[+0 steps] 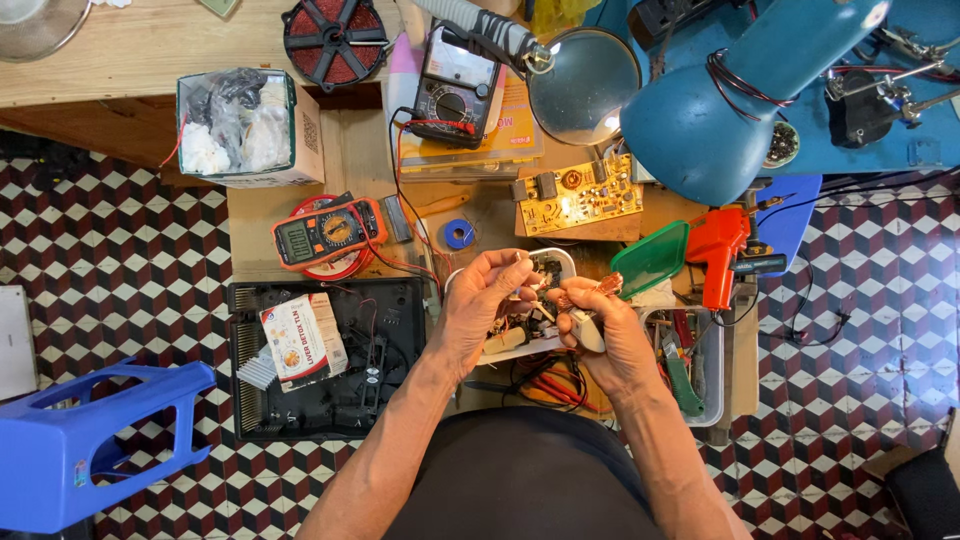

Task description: The person organizes small electronic components in a container, then uses a heat gun and a power drill to work on a circuit board. They handle various tools and components throughout the process.

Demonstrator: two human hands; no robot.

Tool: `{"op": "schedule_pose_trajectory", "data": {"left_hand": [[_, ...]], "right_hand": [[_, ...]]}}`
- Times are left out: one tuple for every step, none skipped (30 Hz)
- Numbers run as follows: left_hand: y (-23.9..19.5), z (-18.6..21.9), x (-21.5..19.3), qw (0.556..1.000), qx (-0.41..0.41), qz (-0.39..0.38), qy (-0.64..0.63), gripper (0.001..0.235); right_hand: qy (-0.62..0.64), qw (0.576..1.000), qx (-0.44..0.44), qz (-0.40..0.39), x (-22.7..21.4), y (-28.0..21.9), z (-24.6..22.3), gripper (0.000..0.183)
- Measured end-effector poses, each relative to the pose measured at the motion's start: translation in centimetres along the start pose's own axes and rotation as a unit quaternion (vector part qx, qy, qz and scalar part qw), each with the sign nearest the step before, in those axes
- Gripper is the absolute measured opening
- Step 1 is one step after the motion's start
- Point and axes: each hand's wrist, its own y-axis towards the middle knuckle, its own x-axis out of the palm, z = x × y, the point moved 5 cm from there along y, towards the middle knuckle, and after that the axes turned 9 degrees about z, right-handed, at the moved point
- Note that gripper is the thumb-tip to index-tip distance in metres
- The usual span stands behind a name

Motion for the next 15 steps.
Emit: {"op": "schedule_pose_trajectory", "data": {"left_hand": [[0.0, 0.0, -0.1, 1.000, 0.010, -0.003, 0.013, 0.039], [0.0, 0.1, -0.1, 0.999, 0.020, -0.006, 0.026, 0.039], [-0.2, 0.0, -0.4, 0.999, 0.030, -0.007, 0.039, 0.039], [-0.3, -0.1, -0.4, 0.999, 0.030, -0.017, 0.030, 0.038], [-0.3, -0.1, -0.4, 0.999, 0.031, -0.028, 0.021, 0.038], [-0.4, -0.1, -0.4, 0.999, 0.032, -0.039, 0.012, 0.038], [-0.3, -0.2, -0.4, 0.998, 0.038, -0.040, 0.019, 0.038], [-0.3, -0.2, -0.3, 0.998, 0.043, -0.042, 0.026, 0.038], [-0.2, -0.2, -0.3, 0.997, 0.049, -0.043, 0.033, 0.038], [-0.1, -0.3, -0.3, 0.997, 0.051, -0.035, 0.041, 0.037], [0.0, -0.5, -0.2, 0.997, 0.052, -0.027, 0.049, 0.036], [0.1, -0.8, 0.0, 0.997, 0.053, -0.018, 0.057, 0.034], [0.1, -0.9, 0.1, 0.996, 0.062, -0.005, 0.059, 0.032], [0.0, -1.2, 0.2, 0.996, 0.070, 0.009, 0.060, 0.031], [-0.1, -1.3, 0.3, 0.995, 0.079, 0.022, 0.062, 0.030]], "right_hand": [[0.000, 1.000, 0.000, -0.006, 0.0, -0.2, 0.3, 0.025], [0.000, 1.000, 0.001, -0.011, 0.0, -0.3, 0.4, 0.027], [0.009, 1.000, 0.008, -0.011, 0.0, -0.4, 0.6, 0.029], [0.017, 1.000, 0.015, -0.012, 0.0, -0.4, 0.7, 0.031], [0.026, 0.999, 0.021, -0.013, 0.1, -0.4, 0.7, 0.033], [0.034, 0.999, 0.028, -0.009, 0.2, -0.5, 0.7, 0.034], [0.041, 0.999, 0.033, -0.005, 0.2, -0.5, 0.6, 0.035], [0.049, 0.998, 0.038, -0.001, 0.2, -0.6, 0.5, 0.036], [0.033, 0.999, 0.027, -0.003, 0.3, -0.8, 0.3, 0.035], [0.017, 1.000, 0.015, -0.006, 0.5, -1.0, 0.2, 0.034], [0.001, 1.000, 0.005, -0.008, 0.7, -1.1, 0.2, 0.033], [-0.015, 1.000, -0.003, -0.003, 0.9, -1.2, 0.2, 0.033], [-0.030, 0.999, -0.011, 0.004, 1.1, -1.4, 0.3, 0.032], [-0.045, 0.999, -0.018, 0.010, 1.2, -1.4, 0.3, 0.032], [-0.047, 0.998, -0.028, 0.011, 1.5, -1.3, 0.4, 0.031]]}}
